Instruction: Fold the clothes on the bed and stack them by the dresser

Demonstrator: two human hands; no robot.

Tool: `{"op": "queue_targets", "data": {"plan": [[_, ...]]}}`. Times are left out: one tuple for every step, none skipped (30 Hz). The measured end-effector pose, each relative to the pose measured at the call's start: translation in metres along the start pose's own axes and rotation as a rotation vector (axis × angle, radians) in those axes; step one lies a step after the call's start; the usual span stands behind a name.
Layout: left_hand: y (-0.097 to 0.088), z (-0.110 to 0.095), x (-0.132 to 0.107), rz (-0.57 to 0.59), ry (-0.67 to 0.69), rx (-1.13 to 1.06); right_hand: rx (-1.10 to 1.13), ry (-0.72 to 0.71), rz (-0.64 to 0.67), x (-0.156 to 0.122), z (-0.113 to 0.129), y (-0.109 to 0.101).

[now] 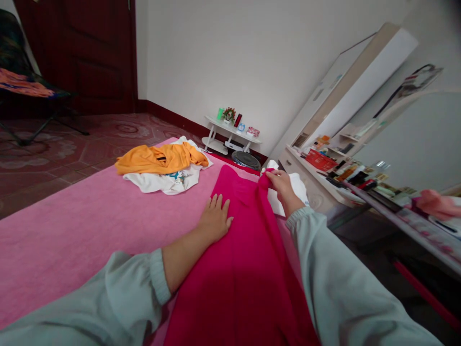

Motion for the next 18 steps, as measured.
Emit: {"op": "queue_targets", "data": {"plan": [[-0.001, 0.001, 0.0, -0.003, 0.005, -0.011, 0.036, -0.014, 0.076, -0.011, 0.011, 0.014], [-0.002, 0.002, 0.0, -0.005, 0.011, -0.021, 0.083, -0.043, 0.17, -0.025, 0.023, 0.025], [-0.003, 0.003, 0.0, -0.008, 0.018, -0.03, 0.133, -0.087, 0.277, -0.043, 0.034, 0.034], [-0.004, 0.004, 0.0, -0.011, 0.025, -0.037, 0.167, -0.13, 0.376, -0.063, 0.041, 0.037], [-0.005, 0.004, 0.0, -0.013, 0.031, -0.041, 0.178, -0.168, 0.464, -0.085, 0.045, 0.036], [-0.006, 0.004, 0.0, -0.016, 0.036, -0.043, 0.157, -0.192, 0.53, -0.108, 0.043, 0.029], [-0.007, 0.004, 0.001, -0.018, 0.042, -0.044, 0.102, -0.198, 0.571, -0.13, 0.036, 0.019], [-0.007, 0.003, 0.001, -0.019, 0.047, -0.043, 0.031, -0.19, 0.6, -0.151, 0.025, 0.006], [-0.007, 0.003, 0.001, -0.019, 0.052, -0.043, -0.043, -0.175, 0.62, -0.172, 0.012, -0.007], [-0.007, 0.002, 0.001, -0.017, 0.059, -0.044, -0.114, -0.158, 0.632, -0.192, -0.002, -0.022], [-0.007, 0.001, 0.002, -0.016, 0.064, -0.044, -0.178, -0.144, 0.639, -0.211, -0.016, -0.037], [-0.007, 0.0, 0.002, -0.015, 0.07, -0.043, -0.241, -0.134, 0.639, -0.229, -0.028, -0.05], [-0.006, -0.001, 0.002, -0.013, 0.074, -0.042, -0.306, -0.126, 0.627, -0.245, -0.039, -0.064], [-0.006, -0.002, 0.002, -0.013, 0.079, -0.041, -0.369, -0.12, 0.602, -0.259, -0.048, -0.076], [-0.006, -0.004, 0.001, -0.014, 0.085, -0.039, -0.428, -0.113, 0.567, -0.271, -0.056, -0.088], [-0.006, -0.005, 0.001, -0.016, 0.093, -0.041, -0.478, -0.102, 0.525, -0.281, -0.063, -0.099], [-0.006, -0.007, 0.001, -0.016, 0.104, -0.048, -0.515, -0.091, 0.472, -0.289, -0.069, -0.109], [-0.006, -0.009, 0.001, -0.013, 0.117, -0.061, -0.541, -0.077, 0.407, -0.294, -0.074, -0.12]]}}
Point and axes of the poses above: each hand's wrist, its own x-axis towards the middle knuckle, its own y-axis out of the palm, z = x × y, the point moved 10 cm from there along x, towards the middle knuckle, and after that the axes turned 5 degrees about y, right-handed, at the moved point
